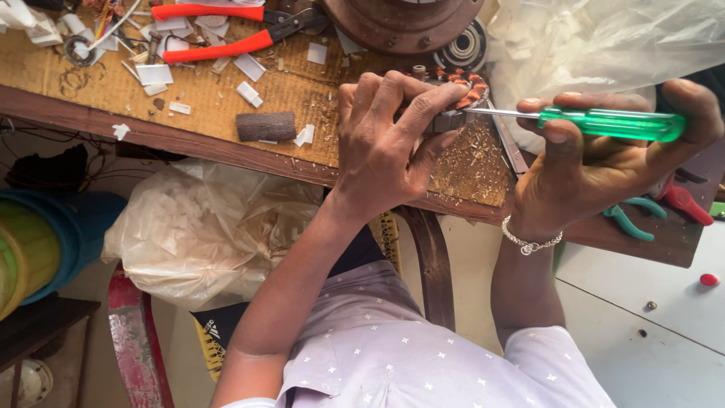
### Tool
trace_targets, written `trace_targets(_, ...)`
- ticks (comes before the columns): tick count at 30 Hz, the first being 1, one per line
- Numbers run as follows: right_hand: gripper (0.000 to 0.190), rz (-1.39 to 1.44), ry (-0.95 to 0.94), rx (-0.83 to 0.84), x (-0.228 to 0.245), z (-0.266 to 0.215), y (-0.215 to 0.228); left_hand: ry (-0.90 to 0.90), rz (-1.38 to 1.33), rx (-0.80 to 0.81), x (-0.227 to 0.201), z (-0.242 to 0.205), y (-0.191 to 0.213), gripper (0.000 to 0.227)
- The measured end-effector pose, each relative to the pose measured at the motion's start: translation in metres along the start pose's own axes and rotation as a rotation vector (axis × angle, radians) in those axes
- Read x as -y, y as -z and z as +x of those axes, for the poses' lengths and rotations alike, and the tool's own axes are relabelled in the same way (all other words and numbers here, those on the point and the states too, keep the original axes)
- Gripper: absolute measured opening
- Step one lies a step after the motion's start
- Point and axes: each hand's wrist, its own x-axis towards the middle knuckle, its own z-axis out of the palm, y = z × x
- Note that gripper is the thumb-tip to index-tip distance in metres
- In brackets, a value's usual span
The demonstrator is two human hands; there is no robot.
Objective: The person repeatedly cuts small white plastic pieces with scissors and inserts them into the slots of a cylindrical motor armature. They use a screwdriver to adjust the placement of the pieces within the slots. The process is repeated multiple times throughout the clip.
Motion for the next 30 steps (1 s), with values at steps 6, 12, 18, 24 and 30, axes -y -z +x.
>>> trace_targets(6, 0.06, -0.137, 0.066, 0.036, 0.004, 0.009, -0.003, 0.019, -0.005, 0.035, -0.002, -0.001, 0.002, 0.053)
trace_targets(12, 0.062, -0.165, 0.127, 0.092, 0.008, 0.006, -0.013, 0.027, -0.024, 0.065, -0.003, 0.003, 0.006, 0.048)
trace_targets(18, 0.067, -0.122, -0.052, 0.094, 0.015, 0.011, -0.02, 0.045, -0.062, 0.079, -0.001, 0.003, 0.012, 0.046)
trace_targets(24, 0.06, 0.073, -0.194, 0.067, 0.01, 0.007, -0.024, 0.032, -0.069, 0.059, -0.002, 0.002, 0.013, 0.046)
trace_targets(30, 0.057, 0.33, -0.39, -0.06, 0.003, 0.001, -0.027, 0.038, -0.09, 0.062, -0.001, -0.002, 0.01, 0.048)
